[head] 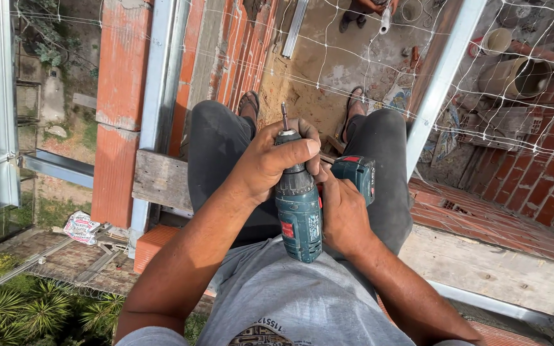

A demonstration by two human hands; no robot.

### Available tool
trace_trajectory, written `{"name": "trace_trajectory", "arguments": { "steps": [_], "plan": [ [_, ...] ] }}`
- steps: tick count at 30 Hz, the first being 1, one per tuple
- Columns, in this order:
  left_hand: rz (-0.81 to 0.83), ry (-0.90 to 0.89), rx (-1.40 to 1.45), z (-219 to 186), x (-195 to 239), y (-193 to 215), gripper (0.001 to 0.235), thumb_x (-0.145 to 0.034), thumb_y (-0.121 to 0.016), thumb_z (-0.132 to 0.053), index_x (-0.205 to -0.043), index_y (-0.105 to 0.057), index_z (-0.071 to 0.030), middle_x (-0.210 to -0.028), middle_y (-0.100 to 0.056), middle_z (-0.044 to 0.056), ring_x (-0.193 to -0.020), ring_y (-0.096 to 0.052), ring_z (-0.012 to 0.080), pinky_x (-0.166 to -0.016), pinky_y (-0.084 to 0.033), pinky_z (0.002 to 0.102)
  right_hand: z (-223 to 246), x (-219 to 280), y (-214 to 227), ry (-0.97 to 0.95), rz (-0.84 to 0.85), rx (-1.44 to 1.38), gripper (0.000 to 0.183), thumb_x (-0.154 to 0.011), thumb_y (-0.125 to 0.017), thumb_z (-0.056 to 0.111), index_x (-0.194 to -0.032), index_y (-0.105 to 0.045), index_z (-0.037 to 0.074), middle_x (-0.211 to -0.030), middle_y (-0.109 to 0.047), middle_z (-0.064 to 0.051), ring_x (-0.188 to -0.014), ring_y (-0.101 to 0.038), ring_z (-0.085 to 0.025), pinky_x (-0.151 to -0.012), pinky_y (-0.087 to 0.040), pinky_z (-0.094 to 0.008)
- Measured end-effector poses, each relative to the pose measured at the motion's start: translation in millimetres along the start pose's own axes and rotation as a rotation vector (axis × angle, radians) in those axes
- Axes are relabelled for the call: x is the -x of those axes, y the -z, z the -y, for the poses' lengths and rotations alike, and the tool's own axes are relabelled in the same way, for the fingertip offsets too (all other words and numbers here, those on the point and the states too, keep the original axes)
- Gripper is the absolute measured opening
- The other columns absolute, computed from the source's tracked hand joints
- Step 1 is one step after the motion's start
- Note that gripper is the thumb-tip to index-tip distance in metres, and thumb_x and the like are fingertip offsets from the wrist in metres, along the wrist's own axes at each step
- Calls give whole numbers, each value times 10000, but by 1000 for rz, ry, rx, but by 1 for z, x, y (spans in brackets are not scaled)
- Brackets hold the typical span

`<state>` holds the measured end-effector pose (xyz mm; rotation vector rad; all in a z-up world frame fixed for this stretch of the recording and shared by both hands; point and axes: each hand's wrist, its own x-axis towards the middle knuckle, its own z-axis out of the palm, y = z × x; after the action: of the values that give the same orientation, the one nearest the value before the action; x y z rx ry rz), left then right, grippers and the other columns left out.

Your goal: Installing white pipes to secure a safety net on a construction site using a power drill

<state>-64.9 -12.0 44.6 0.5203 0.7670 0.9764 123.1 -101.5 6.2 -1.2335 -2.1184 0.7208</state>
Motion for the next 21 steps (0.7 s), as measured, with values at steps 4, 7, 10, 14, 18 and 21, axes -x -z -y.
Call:
{"name": "trace_trajectory", "arguments": {
  "steps": [4, 7, 10, 14, 18, 21],
  "plan": [
    [-30, 15, 13, 2, 1, 5, 290, -930, -882, -205, -1079, -760, 12, -688, -738, 212, -693, -798, 280, -712, -685, 401, 0, 2, -6, -17, 10, 23, 575, -982, -680, 11, -1495, -543, -208, -1112, -774, -377, -964, -789, -550, -893, -622, -593],
    [-95, -1, -14, 9, 3, 6, 387, -951, -905, -223, -1199, -746, 29, -776, -779, 221, -747, -825, 283, -751, -699, 415, -11, 12, -15, -19, -9, 100, 590, -994, -632, 20, -1543, -543, -181, -1076, -781, -323, -953, -799, -487, -898, -621, -542],
    [-166, -37, -79, 12, 11, 6, 509, -982, -927, -224, -1354, -697, 36, -879, -818, 213, -840, -846, 274, -822, -703, 414, -13, 4, -14, -11, -45, 197, 620, -1008, -582, 32, -1603, -536, -137, -1022, -791, -240, -940, -812, -396, -910, -620, -476],
    [-223, -39, -170, 23, 15, 20, 708, -948, -987, -230, -1480, -607, 42, -932, -823, 204, -861, -852, 276, -852, -702, 418, -15, 4, -19, -8, -60, 228, 710, -975, -606, 18, -1659, -486, -132, -1044, -805, -228, -942, -811, -378, -917, -621, -460],
    [-146, -37, -25, 34, 17, 28, 677, -923, -976, -65, -1479, -608, 48, -897, -828, 214, -808, -847, 303, -813, -710, 461, -25, 20, -29, -28, -30, 167, 817, -941, -667, 51, -1702, -435, -133, -1083, -824, -241, -963, -822, -391, -919, -628, -467],
    [-108, -45, 24, 36, 19, 30, 628, -926, -942, -1, -1456, -608, 50, -876, -824, 218, -800, -848, 309, -808, -715, 474, -31, 24, -32, -12, -5, 133, 877, -917, -701, 46, -1725, -416, -140, -1009, -827, -244, -917, -830, -402, -913, -647, -484]
  ]
}}
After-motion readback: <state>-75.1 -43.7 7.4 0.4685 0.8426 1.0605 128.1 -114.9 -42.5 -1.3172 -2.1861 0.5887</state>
